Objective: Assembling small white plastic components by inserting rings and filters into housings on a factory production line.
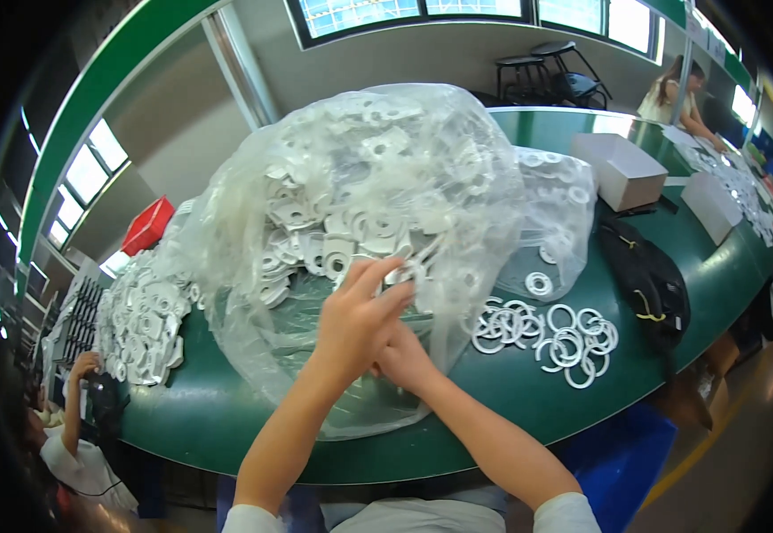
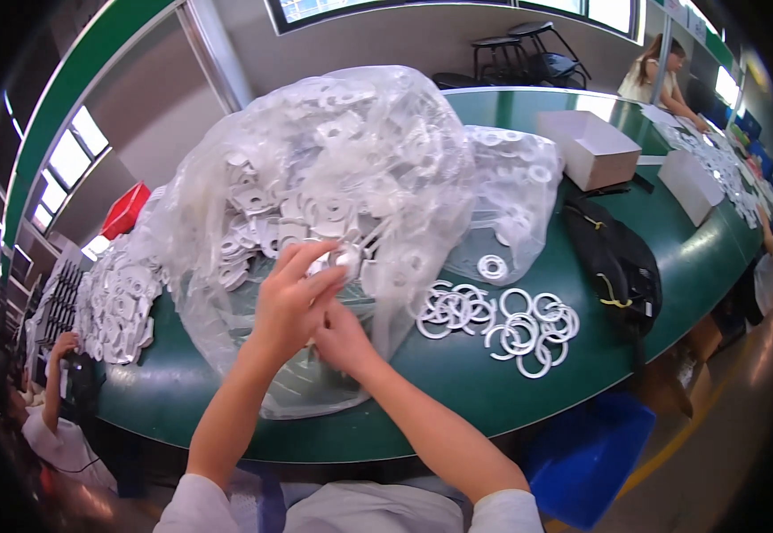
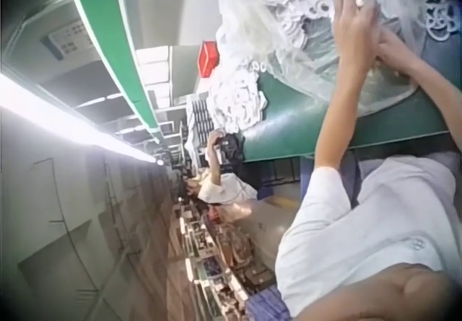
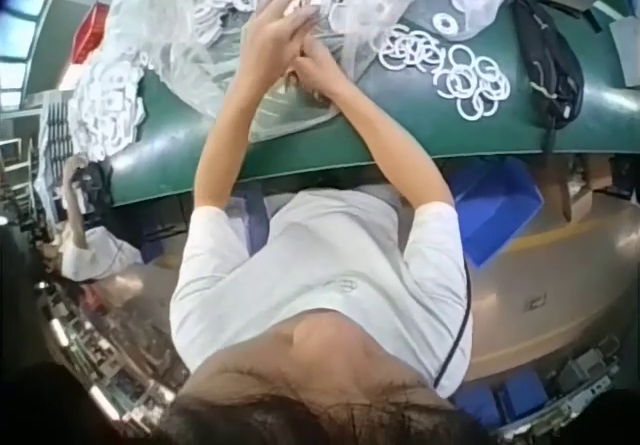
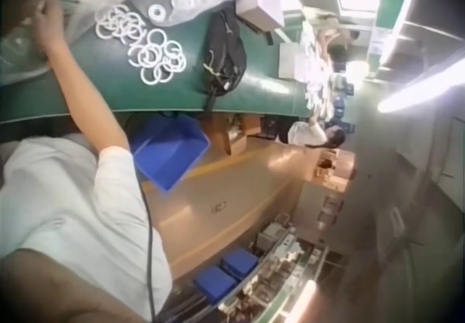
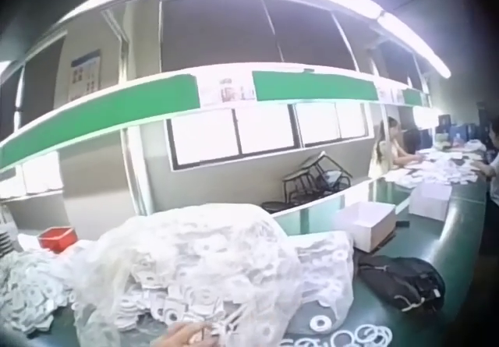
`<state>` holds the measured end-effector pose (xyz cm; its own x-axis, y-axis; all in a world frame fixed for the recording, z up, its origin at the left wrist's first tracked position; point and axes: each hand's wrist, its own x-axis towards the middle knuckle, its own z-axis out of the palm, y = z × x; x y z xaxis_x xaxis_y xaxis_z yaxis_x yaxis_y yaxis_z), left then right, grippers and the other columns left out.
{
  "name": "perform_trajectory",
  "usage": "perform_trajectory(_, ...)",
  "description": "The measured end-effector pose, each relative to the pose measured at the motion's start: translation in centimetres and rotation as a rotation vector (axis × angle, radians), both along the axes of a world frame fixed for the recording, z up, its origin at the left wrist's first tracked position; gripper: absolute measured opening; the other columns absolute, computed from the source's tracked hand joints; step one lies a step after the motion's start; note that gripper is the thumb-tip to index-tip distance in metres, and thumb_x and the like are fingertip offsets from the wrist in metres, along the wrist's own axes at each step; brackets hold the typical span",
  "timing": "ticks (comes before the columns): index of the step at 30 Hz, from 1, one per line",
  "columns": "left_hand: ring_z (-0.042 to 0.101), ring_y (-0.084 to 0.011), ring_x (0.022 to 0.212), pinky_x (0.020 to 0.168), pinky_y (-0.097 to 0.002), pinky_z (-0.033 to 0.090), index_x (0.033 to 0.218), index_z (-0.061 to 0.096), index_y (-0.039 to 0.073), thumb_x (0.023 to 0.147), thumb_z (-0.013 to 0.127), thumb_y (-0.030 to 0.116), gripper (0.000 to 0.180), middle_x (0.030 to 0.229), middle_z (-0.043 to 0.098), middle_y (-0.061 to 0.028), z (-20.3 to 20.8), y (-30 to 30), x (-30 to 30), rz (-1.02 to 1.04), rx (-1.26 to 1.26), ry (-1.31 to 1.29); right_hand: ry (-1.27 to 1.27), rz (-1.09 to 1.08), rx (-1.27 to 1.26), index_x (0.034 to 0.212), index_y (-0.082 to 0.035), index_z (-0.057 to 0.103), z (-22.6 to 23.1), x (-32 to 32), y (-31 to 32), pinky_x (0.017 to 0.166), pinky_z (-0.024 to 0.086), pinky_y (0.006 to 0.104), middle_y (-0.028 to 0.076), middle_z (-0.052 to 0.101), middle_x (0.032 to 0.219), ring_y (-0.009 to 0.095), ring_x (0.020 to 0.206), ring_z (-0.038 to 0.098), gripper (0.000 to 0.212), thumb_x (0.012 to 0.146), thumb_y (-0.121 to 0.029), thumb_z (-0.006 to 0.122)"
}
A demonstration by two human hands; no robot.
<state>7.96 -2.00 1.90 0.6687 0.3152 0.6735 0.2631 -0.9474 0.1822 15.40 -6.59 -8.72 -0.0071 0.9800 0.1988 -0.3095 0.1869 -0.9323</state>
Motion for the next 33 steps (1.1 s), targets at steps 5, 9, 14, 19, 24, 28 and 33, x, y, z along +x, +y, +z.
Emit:
perform_trajectory(5,0.055,-0.0282,0.106,0.081,-0.0370,0.050,0.102,0.065,0.005,0.070,0.061,0.005,0.032,0.122,0.057,-0.0058,-4.9,0.9,-7.8,0.176,0.113,0.232,0.074,-0.084,-0.183,0.119,-0.004,0.048,1.7,-0.8,-0.2,0.045,0.041,0.0214,0.002,0.060,0.080,0.008,0.052,0.052,0.032,0.088,-0.009,0.053)
perform_trajectory(9,0.049,-0.0308,0.116,0.092,-0.0403,0.044,0.115,0.060,0.001,0.072,0.056,0.002,0.043,0.130,0.053,-0.0070,-5.0,-0.8,-8.7,0.221,0.111,0.288,0.091,-0.087,-0.173,0.118,-0.004,0.048,1.7,-1.2,-0.7,0.048,0.044,0.0220,0.003,0.061,0.087,0.007,0.066,0.057,0.028,0.090,-0.009,0.052)
perform_trajectory(14,0.045,-0.0319,0.122,0.096,-0.0417,0.040,0.117,0.059,-0.001,0.072,0.055,0.000,0.045,0.133,0.050,-0.0088,-4.7,-1.4,-8.1,0.205,0.049,0.313,0.092,-0.122,-0.115,0.115,-0.003,0.048,1.2,-0.9,-0.6,0.052,0.046,0.0215,0.004,0.060,0.092,0.007,0.075,0.057,0.023,0.093,-0.010,0.049)
perform_trajectory(19,0.051,-0.0334,0.114,0.092,-0.0409,0.044,0.107,0.063,0.001,0.070,0.057,0.001,0.038,0.121,0.058,-0.0114,-3.1,-0.4,-8.3,0.169,-0.045,0.126,0.026,-0.189,-0.104,0.110,-0.004,0.052,2.2,-1.4,-0.3,0.063,0.045,0.0211,0.003,0.059,0.088,0.006,0.074,0.055,0.019,0.094,-0.014,0.049)
perform_trajectory(24,0.059,-0.0257,0.088,0.071,-0.0376,0.049,0.088,0.067,0.006,0.064,0.067,0.001,0.025,0.088,0.061,-0.0077,-0.8,-4.9,2.5,-0.252,-0.183,0.145,-0.925,-0.761,0.132,0.103,-0.005,0.056,-2.1,1.2,0.0,0.058,0.045,0.0297,0.008,0.059,0.079,0.014,0.067,0.057,0.019,0.091,-0.020,0.053)
perform_trajectory(28,0.059,-0.0241,0.084,0.067,-0.0373,0.050,0.077,0.063,0.005,0.068,0.070,0.010,0.012,0.084,0.055,-0.0079,-5.1,-4.8,5.5,-0.134,-0.108,0.465,-0.134,-0.175,-0.210,0.110,-0.006,0.056,0.4,-2.1,0.7,0.047,0.041,0.0228,0.001,0.061,0.080,0.006,0.061,0.054,0.022,0.092,-0.018,0.054)
perform_trajectory(33,0.058,-0.0273,0.090,0.069,-0.0355,0.052,0.078,0.064,0.005,0.069,0.065,0.005,0.010,0.088,0.057,-0.0095,-5.6,-4.4,6.9,-0.215,-0.141,0.524,-0.106,-0.124,-0.165,0.113,-0.005,0.052,-0.1,-1.4,1.0,0.040,0.037,0.0219,0.000,0.059,0.074,0.005,0.052,0.052,0.024,0.093,-0.020,0.053)
